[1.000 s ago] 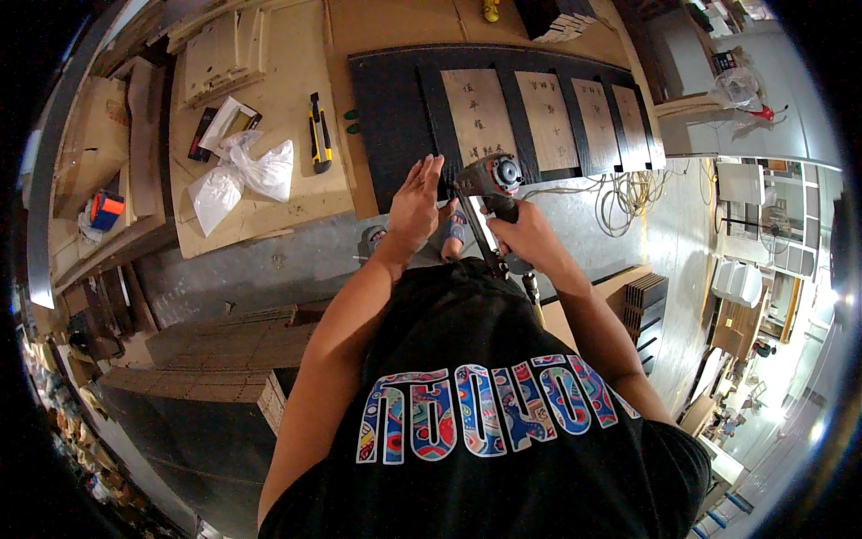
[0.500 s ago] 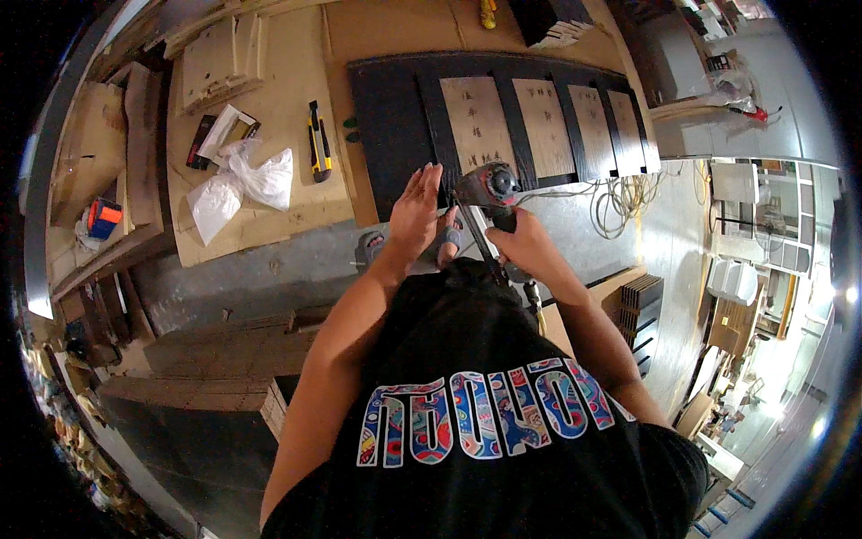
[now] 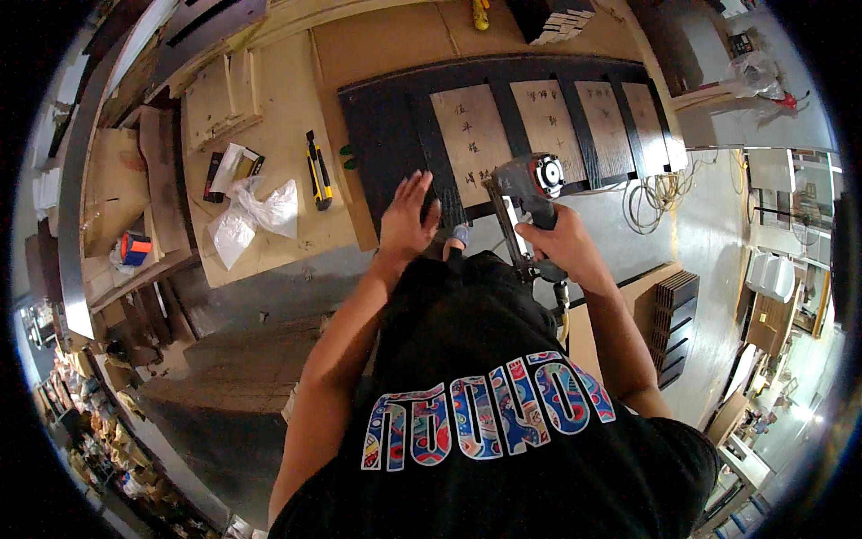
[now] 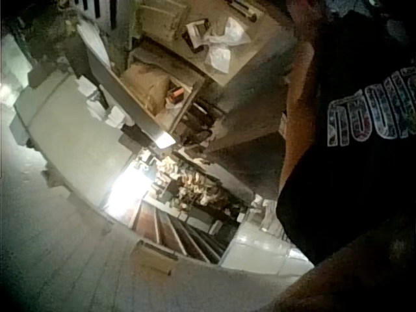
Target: The person attaches wooden panels onto a black board using a pneumatic staple gun. They align each panel by hand and secure it with several staples before repeating the process for other panels.
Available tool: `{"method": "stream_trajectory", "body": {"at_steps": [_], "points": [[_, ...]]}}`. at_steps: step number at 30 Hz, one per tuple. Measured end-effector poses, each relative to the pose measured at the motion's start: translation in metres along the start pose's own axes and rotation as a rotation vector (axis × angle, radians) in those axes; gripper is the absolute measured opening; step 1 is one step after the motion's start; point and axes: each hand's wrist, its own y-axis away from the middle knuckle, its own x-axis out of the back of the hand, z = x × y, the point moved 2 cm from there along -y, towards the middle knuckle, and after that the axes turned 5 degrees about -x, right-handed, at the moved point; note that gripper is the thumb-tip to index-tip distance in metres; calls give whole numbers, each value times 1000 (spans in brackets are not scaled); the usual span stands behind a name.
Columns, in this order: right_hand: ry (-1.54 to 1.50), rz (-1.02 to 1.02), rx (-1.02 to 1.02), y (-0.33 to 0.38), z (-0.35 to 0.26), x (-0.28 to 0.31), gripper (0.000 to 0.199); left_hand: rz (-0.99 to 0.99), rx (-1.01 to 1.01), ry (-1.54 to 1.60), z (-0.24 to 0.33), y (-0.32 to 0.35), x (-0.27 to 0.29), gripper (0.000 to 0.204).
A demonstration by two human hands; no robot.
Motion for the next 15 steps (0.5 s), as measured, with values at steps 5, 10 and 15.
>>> {"method": "stream_trajectory", "body": {"at_steps": [5, 10, 15], "points": [[-45, 18, 11, -16, -8, -8, 28, 36, 90, -88, -34, -71, 9, 49], [-67, -1, 14, -37, -12, -26, 27, 13, 84, -25, -51, -104, 18, 43], [-1, 17, -16, -51, -7, -45, 31, 114, -93, -107, -49, -103, 10, 37]]}}
